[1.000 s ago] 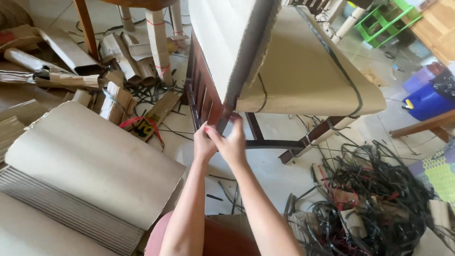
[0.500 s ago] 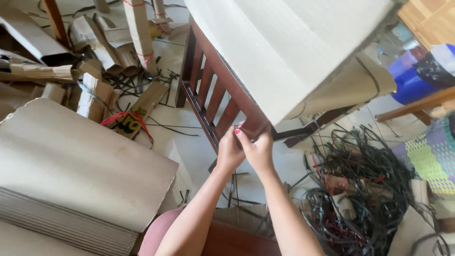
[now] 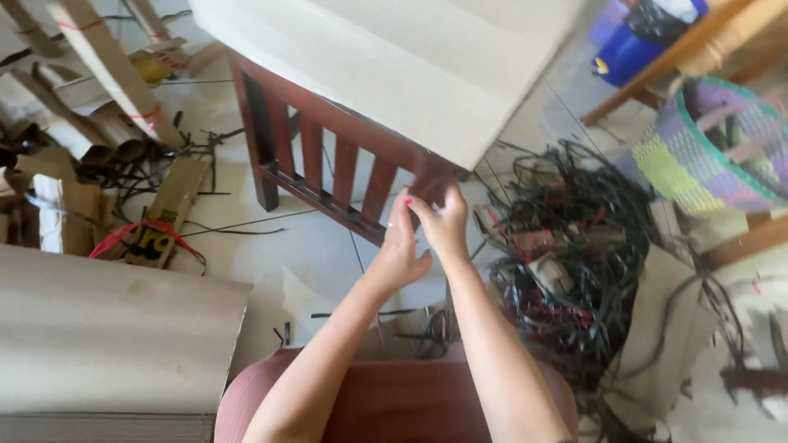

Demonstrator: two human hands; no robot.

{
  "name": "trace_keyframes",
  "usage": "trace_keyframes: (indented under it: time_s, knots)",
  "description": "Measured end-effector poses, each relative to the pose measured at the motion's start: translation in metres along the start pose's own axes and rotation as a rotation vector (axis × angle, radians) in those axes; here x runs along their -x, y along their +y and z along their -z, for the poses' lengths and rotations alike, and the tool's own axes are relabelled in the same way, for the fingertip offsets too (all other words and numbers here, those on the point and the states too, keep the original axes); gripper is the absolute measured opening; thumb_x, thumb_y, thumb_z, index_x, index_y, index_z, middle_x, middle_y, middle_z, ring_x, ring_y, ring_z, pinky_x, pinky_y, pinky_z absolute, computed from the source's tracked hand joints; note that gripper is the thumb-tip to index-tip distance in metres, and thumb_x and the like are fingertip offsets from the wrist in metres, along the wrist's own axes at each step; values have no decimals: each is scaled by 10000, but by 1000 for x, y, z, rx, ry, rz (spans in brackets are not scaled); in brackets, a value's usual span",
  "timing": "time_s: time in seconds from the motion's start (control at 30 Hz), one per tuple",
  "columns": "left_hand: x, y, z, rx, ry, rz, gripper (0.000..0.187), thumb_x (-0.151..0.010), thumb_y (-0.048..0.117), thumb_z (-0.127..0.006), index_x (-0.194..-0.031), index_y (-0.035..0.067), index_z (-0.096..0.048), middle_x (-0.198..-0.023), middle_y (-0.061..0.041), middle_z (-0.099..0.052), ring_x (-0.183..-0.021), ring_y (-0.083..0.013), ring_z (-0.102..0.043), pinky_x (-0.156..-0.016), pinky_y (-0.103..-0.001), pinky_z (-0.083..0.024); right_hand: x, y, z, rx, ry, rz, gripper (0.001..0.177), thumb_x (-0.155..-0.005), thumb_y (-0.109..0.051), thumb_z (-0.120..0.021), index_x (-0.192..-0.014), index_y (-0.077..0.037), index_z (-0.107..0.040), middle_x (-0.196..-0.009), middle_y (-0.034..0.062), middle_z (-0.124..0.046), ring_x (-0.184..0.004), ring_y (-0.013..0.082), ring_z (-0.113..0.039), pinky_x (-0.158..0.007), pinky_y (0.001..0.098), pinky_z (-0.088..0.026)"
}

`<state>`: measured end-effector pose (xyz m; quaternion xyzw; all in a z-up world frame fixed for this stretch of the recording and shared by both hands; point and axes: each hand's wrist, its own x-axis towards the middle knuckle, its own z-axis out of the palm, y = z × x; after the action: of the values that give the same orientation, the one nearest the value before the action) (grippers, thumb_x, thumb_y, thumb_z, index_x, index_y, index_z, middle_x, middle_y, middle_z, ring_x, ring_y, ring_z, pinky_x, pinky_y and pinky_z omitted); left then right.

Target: The person wraps a chair leg with a strip of beige material, secures it with black plastic ties, and trims the excess with scissors. The process is repeated on another leg.

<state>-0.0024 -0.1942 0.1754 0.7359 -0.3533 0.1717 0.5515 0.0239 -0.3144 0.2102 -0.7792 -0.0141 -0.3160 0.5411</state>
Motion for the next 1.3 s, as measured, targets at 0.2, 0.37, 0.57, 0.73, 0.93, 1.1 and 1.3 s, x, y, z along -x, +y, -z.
trace_keyframes:
  time_s: [0.2, 0.37, 0.57, 0.73, 0.93, 1.1, 1.3]
  knots:
    - [87, -39, -10, -240, -518, 333, 952, -783, 53, -605, -1633, 127, -183, -1561, -192, -427, -1492, -401, -358, -1189, -634, -295, 5, -15, 10, 140, -83, -290, 741, -851, -337, -868, -1414, 6, -531, -1343, 274, -634, -1253, 421, -621, -1044, 553, -537]
    - [187, -103, 2, -380, -918, 662, 768, -815, 363, -703, -1529, 304, -427, -1473, -23, -565, -1378, -263, -536, -1143, -512, -439, 73, 47, 78, -72, -132, -594, 370, -904, -141, -805, -1222, -34, -648, -1128, 190, -717, -956, 321, -750, -780, 484, -654]
    - [173, -32, -8, -493, -1191, 735, 634, -900, 429, -608, -1508, 318, -471, -1500, -22, -545, -1378, -247, -538, -1118, -460, -466, 176, 208, 143, 709, -586, -852, 197, -874, -297, -717, -978, -148, -791, -902, 79, -743, -924, 246, -694, -867, 377, -563]
    - [152, -10, -27, -457, -1302, 779, 543, -1004, 371, -473, -1536, 266, -435, -1600, -47, -442, -1464, -257, -445, -1214, -461, -391, 180, 188, 126, 868, -621, -938, 400, -816, -386, -793, -1049, -61, -798, -1243, 249, -707, -1243, 392, -648, -1033, 511, -547]
    - [159, -11, -23, -488, -1321, 828, 554, -992, 407, -474, -1519, 237, -466, -1556, -84, -500, -1445, -287, -466, -1201, -461, -413, 196, 205, 100, 907, -652, -911, 545, -697, -364, -922, -1099, -31, -766, -1053, 180, -757, -1085, 368, -726, -838, 523, -625]
    - [158, -24, -32, -479, -1314, 835, 565, -985, 448, -472, -1495, 209, -514, -1484, -122, -581, -1407, -318, -511, -1169, -458, -437, 194, 196, 107, 876, -473, -1080, 387, -828, -227, -822, -1101, 35, -741, -1098, 222, -739, -1142, 404, -693, -871, 539, -614]
    - [185, -62, -35, -539, -1278, 864, 598, -938, 470, -528, -1508, 292, -508, -1498, -61, -575, -1400, -276, -525, -1146, -452, -452, 178, 138, 109, 879, -708, -1106, 764, -793, -568, -699, -1328, -22, -674, -1451, 161, -629, -1398, 332, -549, -1134, 491, -479]
